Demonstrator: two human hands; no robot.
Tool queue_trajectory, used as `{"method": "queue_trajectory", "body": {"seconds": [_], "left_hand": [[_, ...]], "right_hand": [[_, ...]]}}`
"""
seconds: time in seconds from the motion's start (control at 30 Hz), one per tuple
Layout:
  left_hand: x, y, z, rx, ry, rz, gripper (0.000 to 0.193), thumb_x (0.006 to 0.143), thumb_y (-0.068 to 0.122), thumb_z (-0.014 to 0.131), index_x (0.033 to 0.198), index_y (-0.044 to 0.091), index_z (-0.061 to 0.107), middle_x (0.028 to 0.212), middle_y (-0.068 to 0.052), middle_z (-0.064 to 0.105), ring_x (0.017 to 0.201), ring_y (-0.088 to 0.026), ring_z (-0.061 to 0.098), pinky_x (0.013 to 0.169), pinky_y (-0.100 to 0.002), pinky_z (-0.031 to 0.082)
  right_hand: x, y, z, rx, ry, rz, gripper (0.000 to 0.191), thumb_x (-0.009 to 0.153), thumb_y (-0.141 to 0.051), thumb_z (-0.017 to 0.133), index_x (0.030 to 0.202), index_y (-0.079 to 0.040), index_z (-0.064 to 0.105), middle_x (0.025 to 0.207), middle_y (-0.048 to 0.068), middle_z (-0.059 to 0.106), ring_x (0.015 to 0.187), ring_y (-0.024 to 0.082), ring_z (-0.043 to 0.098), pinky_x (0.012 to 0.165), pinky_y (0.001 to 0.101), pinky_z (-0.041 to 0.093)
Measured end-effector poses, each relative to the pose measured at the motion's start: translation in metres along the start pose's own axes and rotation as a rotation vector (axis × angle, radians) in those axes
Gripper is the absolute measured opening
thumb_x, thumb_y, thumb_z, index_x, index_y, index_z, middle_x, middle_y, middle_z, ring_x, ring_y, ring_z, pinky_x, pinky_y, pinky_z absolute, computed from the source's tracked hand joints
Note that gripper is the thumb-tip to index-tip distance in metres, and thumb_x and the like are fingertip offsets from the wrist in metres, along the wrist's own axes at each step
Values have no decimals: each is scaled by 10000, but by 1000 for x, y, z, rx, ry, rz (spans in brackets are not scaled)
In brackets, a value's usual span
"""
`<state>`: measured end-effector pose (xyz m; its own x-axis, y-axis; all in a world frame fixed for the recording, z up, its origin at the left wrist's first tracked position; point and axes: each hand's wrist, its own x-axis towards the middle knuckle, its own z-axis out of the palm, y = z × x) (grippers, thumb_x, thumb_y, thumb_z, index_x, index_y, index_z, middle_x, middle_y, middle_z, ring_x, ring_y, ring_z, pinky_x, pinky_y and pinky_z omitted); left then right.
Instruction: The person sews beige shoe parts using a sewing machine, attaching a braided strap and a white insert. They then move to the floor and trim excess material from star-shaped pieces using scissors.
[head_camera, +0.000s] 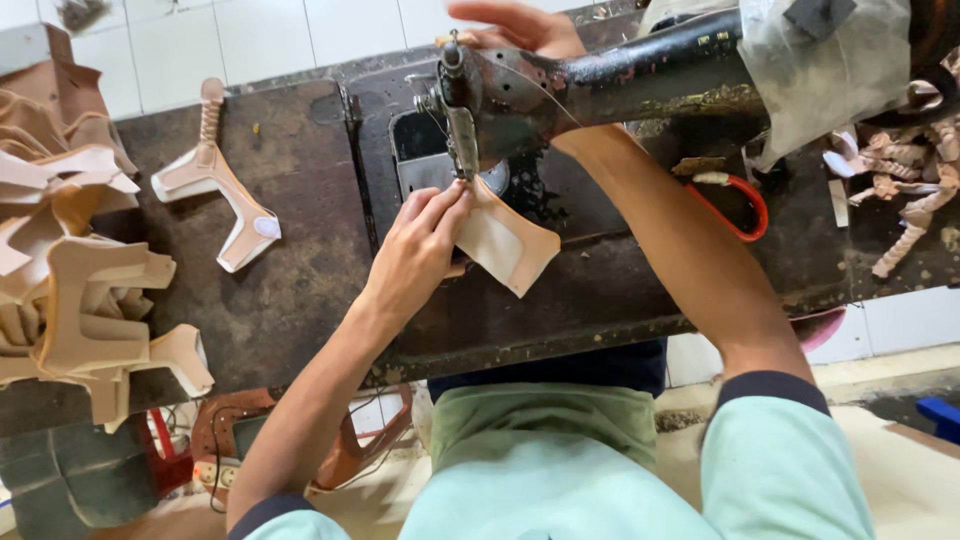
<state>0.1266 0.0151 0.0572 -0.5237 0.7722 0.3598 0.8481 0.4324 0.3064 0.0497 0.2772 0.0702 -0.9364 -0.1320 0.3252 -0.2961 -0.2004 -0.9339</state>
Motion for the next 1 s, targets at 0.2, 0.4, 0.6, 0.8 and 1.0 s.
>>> {"method": "queue_trajectory", "body": {"seconds": [0.2, 0.4, 0.6, 0.8, 1.0], "left_hand": [[3, 5, -5, -31, -6, -16, 917, 485, 88, 880, 1331, -79, 567, 1398, -189, 579, 1214, -367, 546, 1076, -438, 474], [1, 9, -7, 12, -8, -32, 894, 501, 60, 880, 1333, -69, 576, 1405, -179, 585, 1235, -349, 554, 1090, -432, 477], [0, 8, -7, 10, -12, -51, 912, 494, 60, 886, 1348, -49, 583, 1406, -169, 596, 1231, -344, 557, 1090, -426, 479], [2, 9, -9, 34, -37, -55, 1006, 431, 89, 896, 1369, -64, 567, 1387, -176, 599, 1215, -360, 552, 1080, -436, 472], [6, 10, -10, 29, -32, -71, 1038, 394, 70, 897, 1369, -70, 568, 1329, -179, 608, 1206, -366, 553, 1071, -438, 472]], "right_hand": [[-53, -16, 8, -621, -53, 159, 341, 986, -201, 696, 1273, -21, 664, 1067, 47, 759, 933, 135, 710, 817, 298, 579], [-87, -20, 22, -766, -125, 35, 169, 924, -118, 758, 1022, 19, 743, 864, 120, 752, 729, 199, 747, 678, 311, 581], [-93, -23, 26, -838, -132, -31, 186, 907, -144, 793, 1054, -36, 760, 871, 113, 747, 762, 221, 727, 715, 335, 572], [-97, -18, 32, -944, -151, -64, 207, 882, -194, 828, 1063, -112, 768, 889, 104, 727, 822, 279, 697, 722, 378, 564], [-98, -17, 33, -931, -114, -47, 173, 899, -190, 809, 1051, -112, 777, 896, 97, 738, 826, 275, 704, 737, 372, 567]]}}
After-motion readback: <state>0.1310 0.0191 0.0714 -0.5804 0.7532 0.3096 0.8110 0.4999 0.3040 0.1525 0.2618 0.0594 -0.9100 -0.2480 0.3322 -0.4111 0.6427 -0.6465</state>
